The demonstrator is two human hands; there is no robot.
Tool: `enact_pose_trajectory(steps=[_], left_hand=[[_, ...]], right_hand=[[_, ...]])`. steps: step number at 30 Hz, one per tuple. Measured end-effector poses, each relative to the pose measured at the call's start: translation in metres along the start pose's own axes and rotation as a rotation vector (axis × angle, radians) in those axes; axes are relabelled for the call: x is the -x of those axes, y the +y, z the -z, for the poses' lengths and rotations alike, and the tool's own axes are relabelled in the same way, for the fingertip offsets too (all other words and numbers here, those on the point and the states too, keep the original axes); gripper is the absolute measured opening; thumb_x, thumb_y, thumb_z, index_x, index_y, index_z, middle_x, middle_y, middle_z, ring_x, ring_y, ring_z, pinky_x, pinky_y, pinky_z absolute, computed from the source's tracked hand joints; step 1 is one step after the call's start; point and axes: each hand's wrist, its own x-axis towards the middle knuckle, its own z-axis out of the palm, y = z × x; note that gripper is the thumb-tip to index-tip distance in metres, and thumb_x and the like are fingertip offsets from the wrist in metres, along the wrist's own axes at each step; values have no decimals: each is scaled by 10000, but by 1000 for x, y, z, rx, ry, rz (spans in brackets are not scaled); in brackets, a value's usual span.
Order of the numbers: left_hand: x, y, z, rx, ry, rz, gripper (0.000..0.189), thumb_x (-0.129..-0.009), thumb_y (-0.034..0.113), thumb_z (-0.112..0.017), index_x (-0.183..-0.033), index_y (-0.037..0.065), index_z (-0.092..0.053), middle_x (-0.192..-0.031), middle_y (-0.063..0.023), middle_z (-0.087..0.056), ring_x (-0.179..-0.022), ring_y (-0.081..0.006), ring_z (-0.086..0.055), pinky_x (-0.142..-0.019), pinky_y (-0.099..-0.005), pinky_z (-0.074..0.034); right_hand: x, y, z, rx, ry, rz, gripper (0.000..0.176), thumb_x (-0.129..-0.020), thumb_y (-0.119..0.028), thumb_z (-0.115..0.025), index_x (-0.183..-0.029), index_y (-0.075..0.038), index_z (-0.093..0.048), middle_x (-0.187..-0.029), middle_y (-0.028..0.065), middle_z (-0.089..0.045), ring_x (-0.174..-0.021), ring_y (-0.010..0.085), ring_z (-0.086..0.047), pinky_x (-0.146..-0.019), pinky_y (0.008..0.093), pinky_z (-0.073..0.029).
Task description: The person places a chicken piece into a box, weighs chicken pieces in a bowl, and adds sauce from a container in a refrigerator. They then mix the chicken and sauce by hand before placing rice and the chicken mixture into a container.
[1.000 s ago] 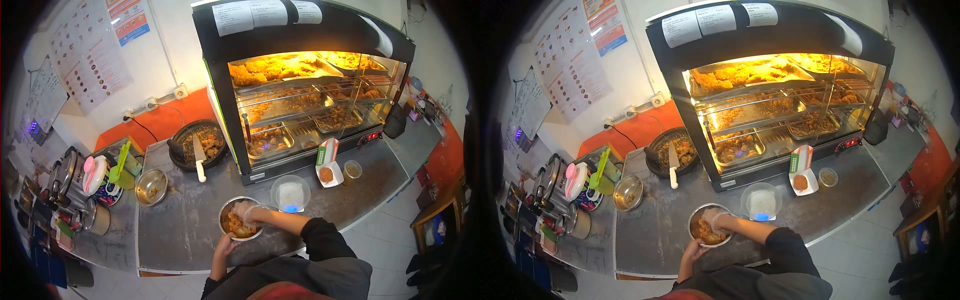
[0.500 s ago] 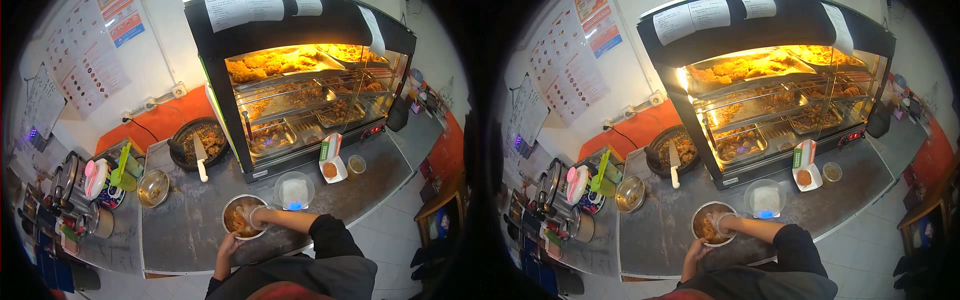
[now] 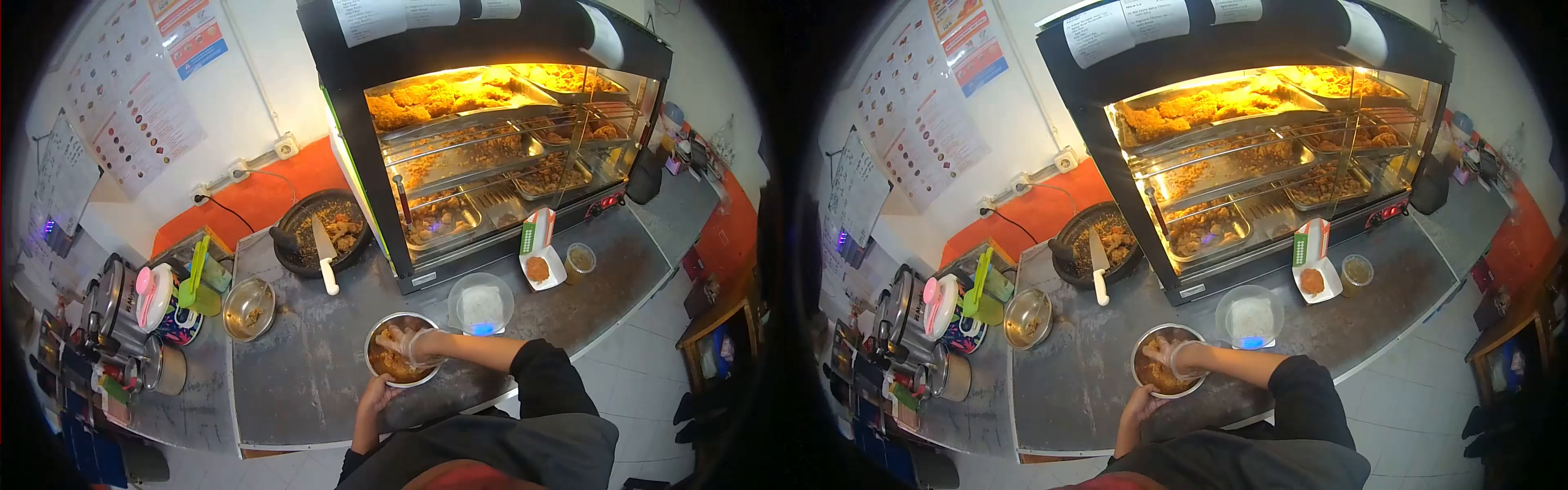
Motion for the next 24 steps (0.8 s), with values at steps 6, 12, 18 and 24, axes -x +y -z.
enact_pose_trajectory(steps=[6,12,18,24], left_hand=[[-9,-9,5,-38,60,-8,375,-741,21,-370,-1082,-134,-346,-1006,-221,-505,-899,-288,-553,-750,-348,-502],[-8,-9,13,92,-12,21,422,-721,7,-396,-1132,-36,-312,-1018,-201,-492,-852,-300,-560,-699,-374,-506],[8,2,-8,-48,4,-42,401,-732,27,-391,-1109,-98,-340,-1036,-213,-501,-893,-283,-556,-744,-372,-500],[5,0,-2,28,-31,2,406,-731,30,-387,-1118,-83,-338,-1048,-204,-498,-908,-285,-550,-750,-379,-494]], right_hand=[[-19,8,-18,15,3,196,628,-576,-137,-665,-1143,-172,-399,-1090,157,-464,-973,320,-499,-793,404,-431],[-29,16,-8,1,-79,175,665,-528,-154,-707,-1114,-89,-399,-953,171,-559,-863,304,-566,-692,383,-470],[-2,19,-23,56,76,214,651,-622,-156,-640,-1199,-126,-341,-1037,197,-514,-984,299,-506,-827,382,-403],[-30,16,-23,-247,-143,-39,534,-630,-127,-603,-1131,-119,-420,-1006,192,-536,-966,296,-517,-802,357,-415]])
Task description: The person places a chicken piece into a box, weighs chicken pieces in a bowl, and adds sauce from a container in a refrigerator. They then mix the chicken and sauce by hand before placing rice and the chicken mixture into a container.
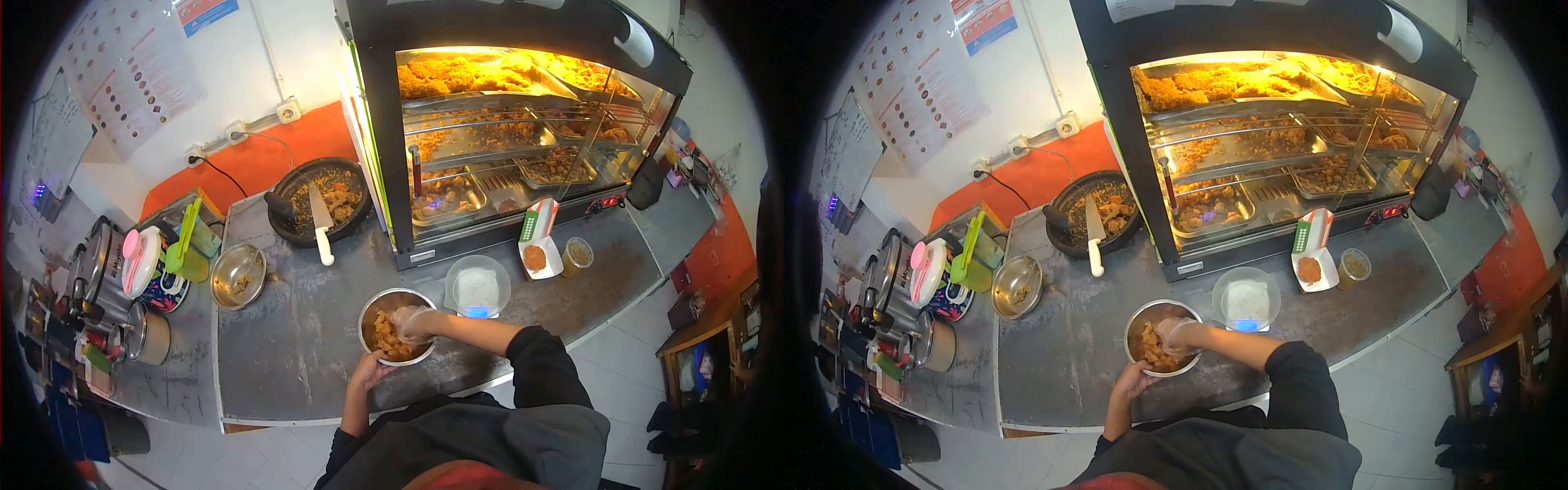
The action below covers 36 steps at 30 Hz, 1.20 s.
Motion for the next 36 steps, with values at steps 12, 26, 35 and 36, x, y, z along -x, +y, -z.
enact_pose_trajectory(steps=[12,26,35,36], left_hand=[[-2,11,1,-98,13,-17,418,-741,34,-371,-1151,-32,-320,-1061,-172,-492,-898,-267,-554,-723,-374,-502],[-5,20,7,-135,-15,-29,421,-733,74,-405,-1138,-23,-345,-999,-158,-520,-854,-251,-571,-736,-381,-496],[-7,21,2,-106,38,13,536,-684,51,-429,-1183,4,-240,-1041,-174,-469,-871,-277,-554,-756,-405,-484],[-7,21,3,-99,40,11,536,-684,51,-429,-1183,4,-240,-1041,-174,-469,-871,-277,-554,-756,-405,-484]], right_hand=[[-27,4,-17,47,185,-26,658,-622,-188,-624,-1217,-159,-346,-1152,193,-383,-1003,359,-470,-809,413,-416],[-17,-7,-6,218,182,40,349,-624,-150,-590,-957,-61,-533,-904,166,-566,-875,277,-554,-766,342,-436],[5,-8,-7,388,131,50,845,-536,-157,-679,-1238,-89,-214,-1242,218,-289,-1094,346,-394,-852,369,-397],[3,-8,-2,264,117,35,678,-570,-177,-654,-1165,-66,-347,-1164,232,-386,-1058,322,-438,-837,366,-405]])
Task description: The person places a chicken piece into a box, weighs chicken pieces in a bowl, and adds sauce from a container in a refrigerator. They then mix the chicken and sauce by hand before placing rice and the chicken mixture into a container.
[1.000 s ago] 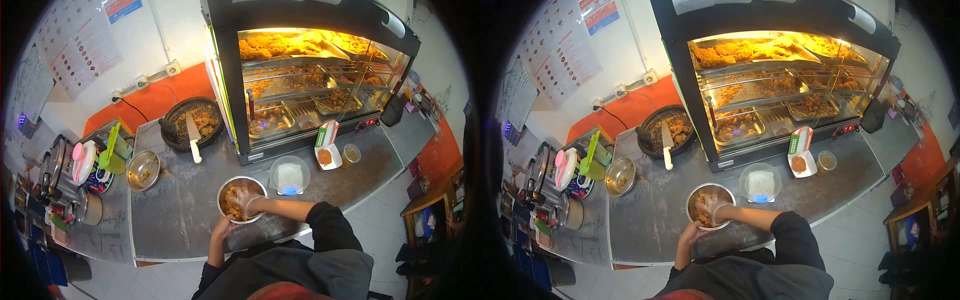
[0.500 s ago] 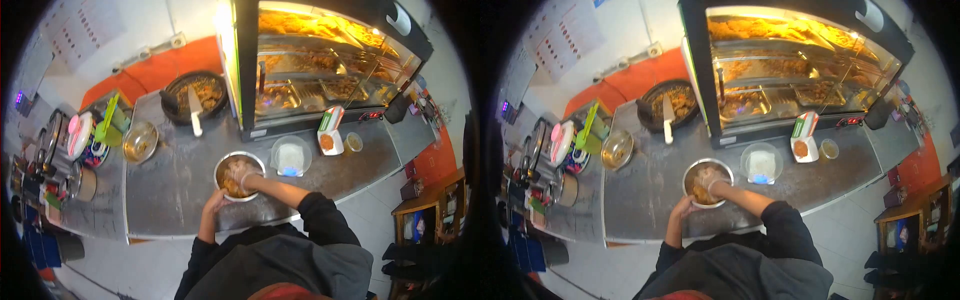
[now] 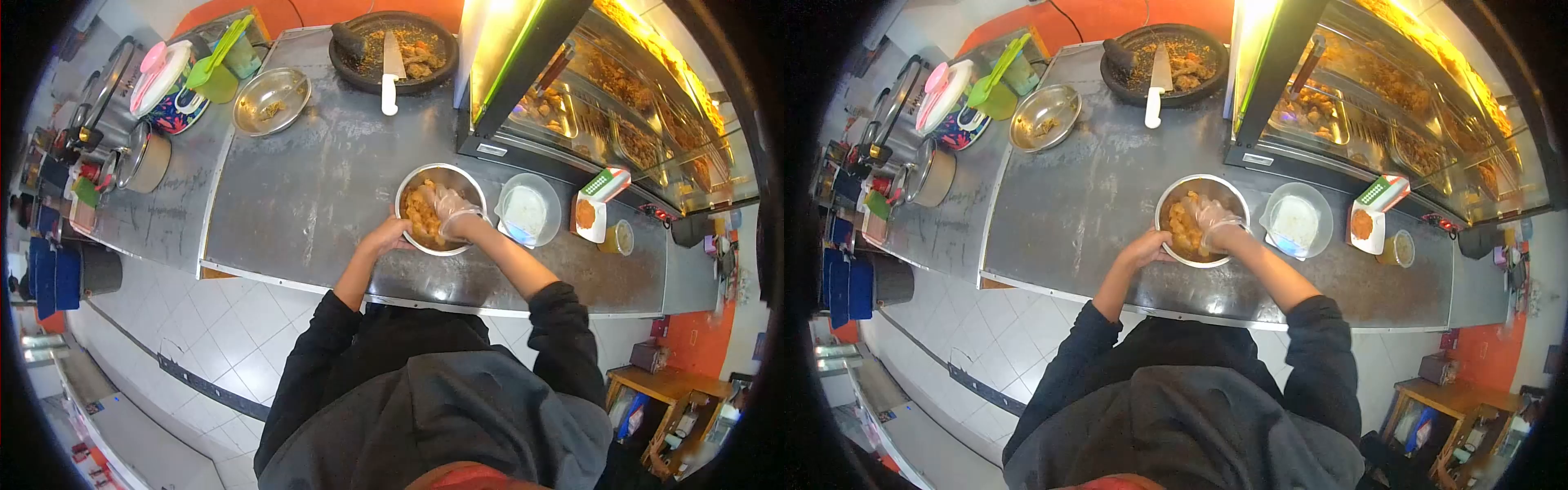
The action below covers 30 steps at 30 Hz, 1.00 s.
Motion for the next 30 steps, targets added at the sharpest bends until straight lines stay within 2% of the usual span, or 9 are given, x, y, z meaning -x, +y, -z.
enact_pose_trajectory(steps=[3,4,7,11,15,16,19,24,30], left_hand=[[-5,-7,3,4,16,29,545,-673,54,-440,-1178,1,-243,-1048,-172,-460,-877,-267,-549,-741,-395,-488],[-4,-5,4,9,-5,45,556,-669,53,-445,-1183,9,-238,-1058,-170,-454,-882,-263,-546,-735,-392,-489],[-3,-2,4,6,-7,33,574,-667,53,-451,-1194,25,-226,-1073,-163,-447,-885,-255,-545,-730,-390,-492],[-8,-6,5,-1,-46,-7,613,-669,52,-452,-1218,47,-179,-1081,-149,-445,-892,-253,-544,-727,-400,-498],[-6,-5,5,16,-9,-4,660,-670,48,-448,-1235,61,-109,-1094,-164,-424,-903,-261,-538,-727,-409,-500],[-11,-8,8,52,-23,-7,678,-649,32,-453,-1214,93,-81,-1065,-176,-404,-851,-278,-546,-685,-419,-509],[-10,-8,10,74,-45,7,704,-628,15,-454,-1193,125,-48,-1033,-189,-384,-796,-296,-554,-645,-431,-518],[-8,-2,7,52,-35,39,711,-624,12,-448,-1196,126,-41,-1035,-192,-386,-798,-300,-555,-643,-432,-519],[-11,-5,10,36,-53,22,693,-622,13,-446,-1194,115,-68,-1073,-208,-366,-783,-312,-563,-642,-425,-521]], right_hand=[[-21,11,6,-29,-202,-178,469,-612,-194,-607,-1033,-36,-473,-1048,240,-472,-1009,312,-476,-828,364,-406],[-19,11,5,-31,-72,-122,321,-644,-199,-558,-904,-12,-533,-948,242,-518,-976,303,-498,-803,367,-419],[-19,14,12,-294,43,-60,427,-639,-209,-560,-1016,-18,-496,-1011,243,-484,-974,301,-498,-796,378,-423],[-10,-25,3,41,108,-200,526,-652,-252,-559,-1128,-60,-446,-1087,196,-449,-934,343,-493,-813,379,-415],[-29,-24,-9,175,-91,-205,540,-636,-265,-614,-1122,-86,-457,-1077,157,-479,-953,337,-503,-785,372,-440],[-38,1,-28,178,-59,101,469,-657,-213,-593,-1101,-111,-481,-1039,143,-514,-958,304,-513,-792,375,-436],[-1,-10,39,-91,-216,-29,469,-648,-168,-596,-1102,-138,-483,-986,139,-543,-966,277,-515,-804,372,-430],[8,-16,38,89,-34,78,498,-629,-185,-602,-1114,-162,-489,-1157,165,-398,-1026,362,-441,-816,407,-410],[-22,-27,-8,165,-19,81,351,-629,-248,-612,-938,-100,-537,-1041,155,-449,-993,310,-457,-769,414,-426]])
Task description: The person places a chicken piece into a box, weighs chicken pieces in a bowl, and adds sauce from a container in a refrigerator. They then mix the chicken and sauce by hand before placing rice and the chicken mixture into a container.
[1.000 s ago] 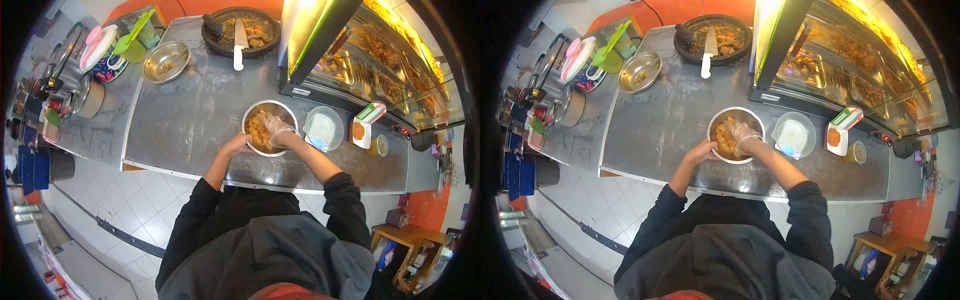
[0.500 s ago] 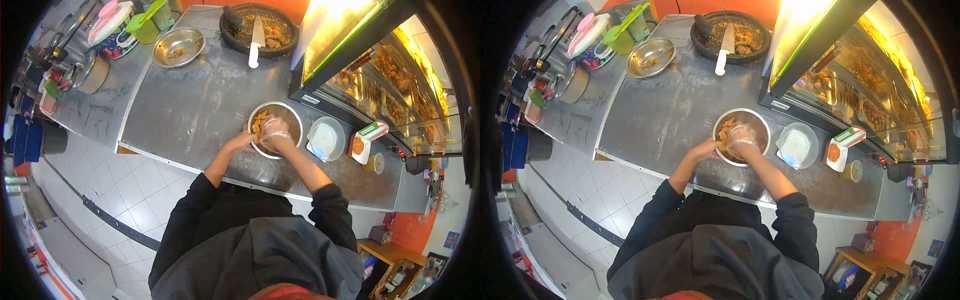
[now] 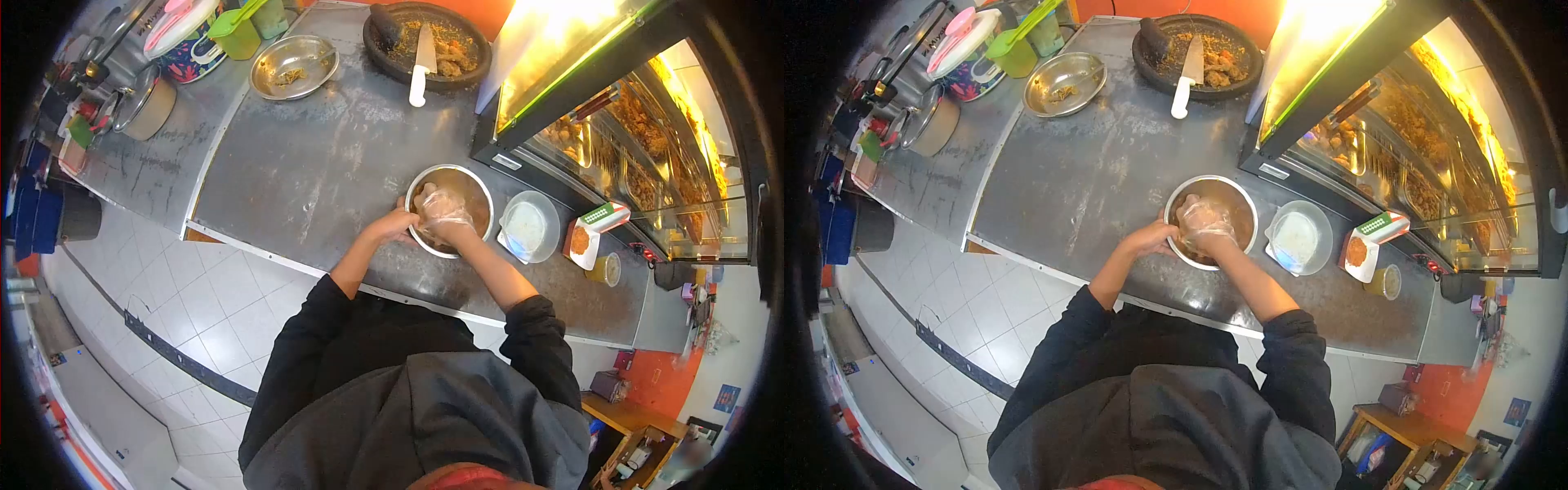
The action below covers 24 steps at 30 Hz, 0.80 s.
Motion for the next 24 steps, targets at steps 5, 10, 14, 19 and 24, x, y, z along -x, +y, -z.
enact_pose_trajectory(steps=[5,10,14,19,24], left_hand=[[-1,0,1,-29,-11,0,704,-617,7,-449,-1192,106,-55,-1058,-203,-375,-785,-315,-565,-641,-433,-518],[7,7,-4,-30,-4,14,738,-631,15,-446,-1234,116,-34,-1103,-188,-360,-851,-301,-546,-694,-433,-502],[3,5,-6,-2,5,16,707,-621,-2,-450,-1193,103,-49,-1070,-222,-379,-794,-309,-566,-667,-443,-508],[2,5,-3,-45,-35,-14,746,-629,-1,-448,-1210,109,6,-1081,-220,-381,-841,-325,-556,-663,-448,-508],[2,4,-2,-2,-35,11,733,-626,-8,-440,-1203,105,-1,-1100,-225,-356,-878,-345,-538,-665,-449,-508]], right_hand=[[0,33,-6,-119,209,155,331,-647,-93,-556,-953,-2,-469,-1016,203,-458,-962,337,-465,-790,385,-407],[29,35,15,-65,68,171,617,-582,-213,-593,-1130,-9,-398,-1037,236,-422,-967,384,-450,-816,401,-390],[29,21,3,-53,-61,-47,564,-615,-208,-578,-1150,-138,-416,-1112,242,-425,-948,369,-485,-759,409,-425],[3,37,1,-174,75,-147,370,-651,-158,-567,-993,-50,-475,-868,229,-562,-772,302,-584,-647,394,-466],[17,49,9,-229,-127,75,585,-613,-206,-634,-1131,-59,-407,-1024,263,-497,-945,339,-506,-744,394,-431]])
